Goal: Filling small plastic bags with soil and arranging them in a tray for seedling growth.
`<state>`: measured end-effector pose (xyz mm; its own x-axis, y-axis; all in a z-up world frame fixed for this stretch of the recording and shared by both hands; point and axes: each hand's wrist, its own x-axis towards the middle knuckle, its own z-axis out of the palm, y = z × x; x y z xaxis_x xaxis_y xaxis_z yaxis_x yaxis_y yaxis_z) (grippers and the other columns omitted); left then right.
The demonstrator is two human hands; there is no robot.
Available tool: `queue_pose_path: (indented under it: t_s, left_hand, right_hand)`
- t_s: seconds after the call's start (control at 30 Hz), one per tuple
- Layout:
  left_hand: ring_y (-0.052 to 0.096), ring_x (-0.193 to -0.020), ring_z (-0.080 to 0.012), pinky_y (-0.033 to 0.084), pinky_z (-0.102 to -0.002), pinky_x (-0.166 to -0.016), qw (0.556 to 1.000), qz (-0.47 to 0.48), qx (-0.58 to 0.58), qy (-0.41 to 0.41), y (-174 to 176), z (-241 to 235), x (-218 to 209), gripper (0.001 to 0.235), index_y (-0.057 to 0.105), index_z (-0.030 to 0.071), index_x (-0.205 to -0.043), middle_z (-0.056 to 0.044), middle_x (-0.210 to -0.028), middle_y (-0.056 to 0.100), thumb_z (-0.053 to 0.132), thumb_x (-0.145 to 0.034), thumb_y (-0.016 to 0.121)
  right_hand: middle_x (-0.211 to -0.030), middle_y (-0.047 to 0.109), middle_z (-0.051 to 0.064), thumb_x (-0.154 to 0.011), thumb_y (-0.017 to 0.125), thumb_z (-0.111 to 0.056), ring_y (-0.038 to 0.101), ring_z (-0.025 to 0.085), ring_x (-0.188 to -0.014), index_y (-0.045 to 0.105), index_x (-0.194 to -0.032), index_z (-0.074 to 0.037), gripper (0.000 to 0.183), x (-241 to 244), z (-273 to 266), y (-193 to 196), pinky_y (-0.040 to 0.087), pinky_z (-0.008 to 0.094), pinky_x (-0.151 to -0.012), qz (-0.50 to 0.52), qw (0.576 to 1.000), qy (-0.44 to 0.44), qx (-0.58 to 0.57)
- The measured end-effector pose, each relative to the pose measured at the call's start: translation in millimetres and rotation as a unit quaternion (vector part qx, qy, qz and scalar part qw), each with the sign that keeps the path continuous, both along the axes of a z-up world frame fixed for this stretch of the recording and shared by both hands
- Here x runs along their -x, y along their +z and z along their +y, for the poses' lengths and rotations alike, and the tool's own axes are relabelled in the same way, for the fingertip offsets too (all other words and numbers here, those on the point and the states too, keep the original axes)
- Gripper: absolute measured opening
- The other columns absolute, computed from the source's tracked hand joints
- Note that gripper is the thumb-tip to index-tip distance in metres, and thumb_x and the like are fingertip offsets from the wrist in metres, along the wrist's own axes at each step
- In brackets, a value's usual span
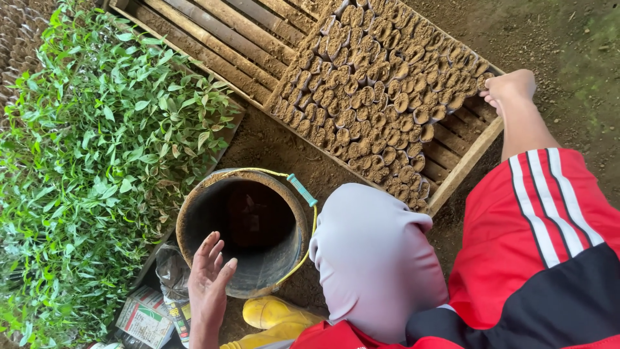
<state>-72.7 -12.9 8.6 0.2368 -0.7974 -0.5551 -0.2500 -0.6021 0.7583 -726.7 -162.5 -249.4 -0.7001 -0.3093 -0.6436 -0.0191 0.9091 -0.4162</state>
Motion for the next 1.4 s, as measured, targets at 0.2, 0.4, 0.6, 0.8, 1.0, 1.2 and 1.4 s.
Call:
queue_pose_path:
  t_s: [0.2, 0.4, 0.6, 0.8, 1.0, 1.2, 1.4]
  left_hand:
    - [0.045, -0.147, -0.0297, 0.031, -0.046, -0.123, 1.0, -0.001, 0.013, -0.013, 2.0, -0.7, 2.8, 0.072, 0.045, 0.004, -0.147, -0.014, -0.153, 0.05, 0.001, -0.078, 0.065]
    - [0.045, -0.147, -0.0292, 0.032, -0.046, -0.123, 1.0, -0.003, 0.0, -0.007, 1.0, 2.1, 1.3, 0.072, 0.045, 0.003, -0.147, -0.014, -0.153, 0.05, 0.0, -0.078, 0.065]
    - [0.046, -0.146, -0.0293, 0.032, -0.046, -0.123, 1.0, 0.0, 0.009, -0.01, 2.2, 3.9, -1.4, 0.072, 0.045, 0.004, -0.147, -0.014, -0.153, 0.051, 0.003, -0.078, 0.066]
    - [0.051, -0.141, -0.0283, 0.042, -0.042, -0.115, 0.997, -0.056, -0.046, 0.0, 17.5, -1.9, 13.6, 0.063, 0.049, 0.002, -0.145, -0.019, -0.149, 0.054, 0.017, -0.086, 0.064]
    - [0.055, -0.136, -0.0265, 0.043, -0.039, -0.112, 0.992, -0.102, -0.048, -0.056, 12.8, 0.8, -1.8, 0.066, 0.053, 0.007, -0.144, -0.015, -0.141, 0.061, 0.026, -0.084, 0.069]
    - [0.062, -0.127, -0.0287, 0.051, -0.036, -0.098, 0.977, -0.171, 0.012, -0.129, 19.1, 5.2, -42.5, 0.064, 0.054, 0.007, -0.144, -0.011, -0.141, 0.063, 0.026, -0.085, 0.071]
    - [0.065, -0.123, -0.0277, 0.053, -0.037, -0.098, 0.974, -0.182, 0.012, -0.133, 32.0, 8.5, -75.6, 0.063, 0.056, 0.01, -0.142, -0.012, -0.134, 0.066, 0.03, -0.084, 0.069]
  right_hand:
    - [-0.091, 0.076, 0.009, -0.102, 0.065, -0.016, 0.067, 0.006, -0.061, 0.068, -0.108, 0.005, 0.022, -8.4, 5.2, 21.9, 0.052, 0.014, -0.05, -0.001, 1.0, 0.018, 0.015]
    - [-0.085, 0.076, 0.007, -0.1, 0.066, -0.017, 0.069, 0.008, -0.061, 0.07, -0.1, 0.003, 0.02, -0.3, 12.3, 2.0, 0.053, 0.017, -0.05, 0.004, 0.999, 0.003, 0.034]
    - [-0.091, 0.077, 0.007, -0.102, 0.061, -0.02, 0.068, 0.009, -0.06, 0.07, -0.114, -0.003, 0.023, -17.1, 10.0, 27.6, 0.055, 0.018, -0.05, 0.024, 0.999, -0.016, 0.024]
    - [-0.092, 0.075, 0.016, -0.091, 0.072, -0.022, 0.068, 0.026, -0.077, 0.075, -0.104, 0.004, 0.03, -8.0, 36.4, 12.5, 0.054, 0.037, -0.074, 0.16, 0.978, 0.121, 0.06]
    - [-0.111, 0.072, 0.033, -0.086, 0.081, -0.021, 0.071, 0.044, -0.089, 0.067, -0.138, 0.01, 0.062, -32.1, 40.8, 83.5, 0.057, 0.05, -0.072, 0.24, 0.893, 0.374, 0.077]
    - [-0.127, 0.051, 0.033, -0.112, 0.057, 0.013, 0.054, 0.038, -0.104, 0.047, -0.157, 0.022, 0.047, -55.1, -23.7, 102.3, 0.049, 0.044, -0.086, -0.007, 0.786, 0.478, 0.391]
    - [-0.097, 0.074, 0.012, -0.099, 0.07, -0.007, 0.064, 0.023, -0.076, 0.072, -0.143, -0.002, 0.044, -306.2, -36.6, 369.0, 0.051, 0.034, -0.065, 0.041, 0.663, 0.693, 0.28]
